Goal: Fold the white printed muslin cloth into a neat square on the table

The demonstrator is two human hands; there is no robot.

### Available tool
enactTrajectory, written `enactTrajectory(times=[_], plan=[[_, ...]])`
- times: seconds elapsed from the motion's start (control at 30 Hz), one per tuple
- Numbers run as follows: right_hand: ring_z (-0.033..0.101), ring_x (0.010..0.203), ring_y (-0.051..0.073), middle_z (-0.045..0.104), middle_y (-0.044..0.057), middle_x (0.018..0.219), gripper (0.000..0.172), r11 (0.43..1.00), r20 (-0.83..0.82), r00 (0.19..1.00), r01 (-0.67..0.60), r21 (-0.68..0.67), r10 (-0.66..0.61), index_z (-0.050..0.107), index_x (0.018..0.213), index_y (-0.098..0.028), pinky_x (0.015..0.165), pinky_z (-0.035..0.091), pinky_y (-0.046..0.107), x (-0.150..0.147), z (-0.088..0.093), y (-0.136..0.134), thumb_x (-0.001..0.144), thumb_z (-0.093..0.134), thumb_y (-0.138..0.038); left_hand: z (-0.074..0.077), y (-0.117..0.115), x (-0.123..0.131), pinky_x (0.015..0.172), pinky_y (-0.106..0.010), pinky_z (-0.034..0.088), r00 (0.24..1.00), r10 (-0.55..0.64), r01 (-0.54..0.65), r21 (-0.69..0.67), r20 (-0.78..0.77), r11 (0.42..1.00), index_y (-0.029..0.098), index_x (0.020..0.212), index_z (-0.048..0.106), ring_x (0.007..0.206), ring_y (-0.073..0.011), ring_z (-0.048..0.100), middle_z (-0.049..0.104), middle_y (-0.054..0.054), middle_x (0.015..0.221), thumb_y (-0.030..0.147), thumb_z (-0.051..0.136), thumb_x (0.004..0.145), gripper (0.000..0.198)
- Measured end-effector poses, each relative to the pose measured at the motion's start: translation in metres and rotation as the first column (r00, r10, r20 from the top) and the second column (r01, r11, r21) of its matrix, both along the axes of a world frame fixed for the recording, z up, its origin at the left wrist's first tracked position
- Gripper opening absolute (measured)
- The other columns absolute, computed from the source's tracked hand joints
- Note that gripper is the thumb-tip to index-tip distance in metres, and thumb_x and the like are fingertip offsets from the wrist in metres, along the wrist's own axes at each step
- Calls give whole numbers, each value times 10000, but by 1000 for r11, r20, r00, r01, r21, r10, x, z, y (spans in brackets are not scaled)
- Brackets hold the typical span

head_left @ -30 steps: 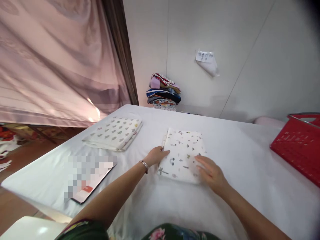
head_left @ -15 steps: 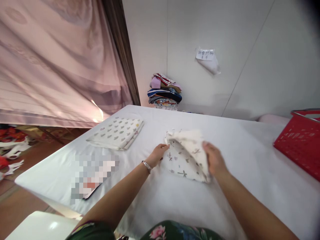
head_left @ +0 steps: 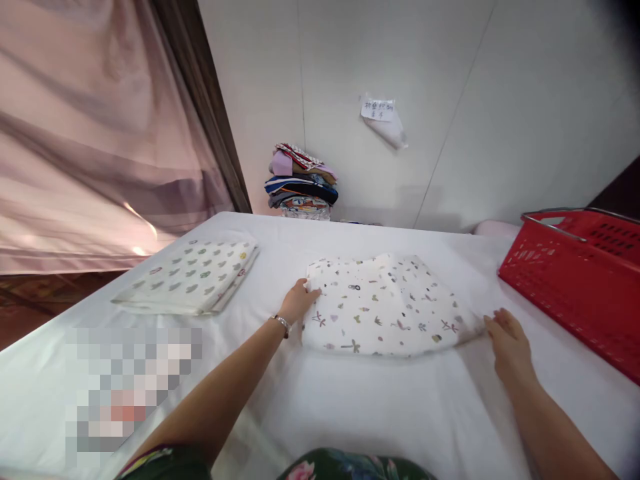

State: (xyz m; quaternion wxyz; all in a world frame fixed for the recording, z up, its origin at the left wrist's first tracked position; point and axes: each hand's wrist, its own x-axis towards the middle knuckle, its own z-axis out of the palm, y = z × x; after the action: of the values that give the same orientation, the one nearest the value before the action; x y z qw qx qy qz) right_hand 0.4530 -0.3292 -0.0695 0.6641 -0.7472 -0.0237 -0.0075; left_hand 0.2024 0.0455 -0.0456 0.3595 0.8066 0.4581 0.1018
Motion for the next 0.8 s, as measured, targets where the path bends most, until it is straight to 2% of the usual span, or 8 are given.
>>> enactTrajectory(times=[0.1, 0.2, 0.27, 0.37, 0.53, 0.63, 0.73, 0.8], plan=[[422, 1204, 258, 481, 59, 1313, 443, 971, 300, 947, -40, -235, 112, 590, 1091, -220, 984, 357, 413, -3, 15, 15, 693, 595, -414, 3, 4, 13, 732, -297, 427, 997, 45, -42, 54, -55, 998, 168, 1238, 430, 925, -230, 599, 625, -106, 1062, 405, 565, 746, 562], [511, 1113, 252, 595, 71, 1173, 373, 889, 332, 867, -230, -397, 373, 639, 1016, -206, 926, 408, 403, -7, 32, 43, 733, 545, -429, 15, -4, 15, 756, -308, 424, 1000, 10, -4, 292, -20, 956, 190, 1185, 466, 924, -215, 585, 608, -88, 1077, 325, 512, 792, 418], [545, 1067, 247, 632, 69, 1105, 340, 839, 249, 836, -372, -398, 488, 652, 984, -211, 890, 439, 394, -13, 42, 65, 745, 547, -430, 28, -15, 11, 789, -323, 410, 994, -109, 82, 552, 16, 830, 187, 1118, 509, 944, -215, 556, 599, -87, 1043, 273, 466, 827, 307], [600, 968, 224, 663, 67, 1020, 343, 752, 91, 762, -600, -273, 641, 637, 1015, -215, 861, 466, 386, -30, 56, 97, 764, 558, -435, 48, -36, 5, 781, -352, 393, 949, -316, 196, 817, -17, 543, 175, 1024, 558, 905, -223, 523, 589, -92, 925, 222, 434, 855, 215], [632, 819, 197, 642, 94, 1023, 461, 509, -133, 496, -856, 88, 858, 551, 1155, -216, 644, 526, 329, -74, 72, 139, 796, 527, -503, 58, -88, -1, 744, -339, 393, 760, -642, 351, 893, -97, 281, 174, 949, 568, 817, -189, 496, 562, -59, 812, 140, 423, 861, 173], [615, 735, 187, 652, 79, 889, 453, 488, -190, 457, -855, 178, 869, 586, 1035, -176, 551, 497, 285, -91, 66, 149, 781, 527, -546, 49, -121, -7, 759, -320, 405, 544, -821, 527, 831, -171, 177, 178, 956, 558, 811, -166, 494, 551, -43, 804, 119, 415, 865, 180], [577, 668, 156, 645, 42, 771, 394, 587, -211, 560, -805, 92, 801, 598, 882, -145, 558, 465, 255, -96, 53, 142, 712, 636, -497, 45, -133, -13, 764, -299, 427, 412, -900, 661, 726, -140, 189, 192, 1012, 547, 836, -157, 518, 572, -46, 867, 190, 413, 884, 185], [558, 612, 141, 628, 24, 691, 382, 626, -238, 595, -775, 81, 768, 589, 820, -137, 557, 456, 254, -94, 47, 131, 712, 634, -501, 46, -127, -13, 758, -279, 442, 498, -867, 672, 645, -29, 364, 205, 1039, 545, 871, -157, 537, 583, -54, 931, 248, 397, 894, 212]])
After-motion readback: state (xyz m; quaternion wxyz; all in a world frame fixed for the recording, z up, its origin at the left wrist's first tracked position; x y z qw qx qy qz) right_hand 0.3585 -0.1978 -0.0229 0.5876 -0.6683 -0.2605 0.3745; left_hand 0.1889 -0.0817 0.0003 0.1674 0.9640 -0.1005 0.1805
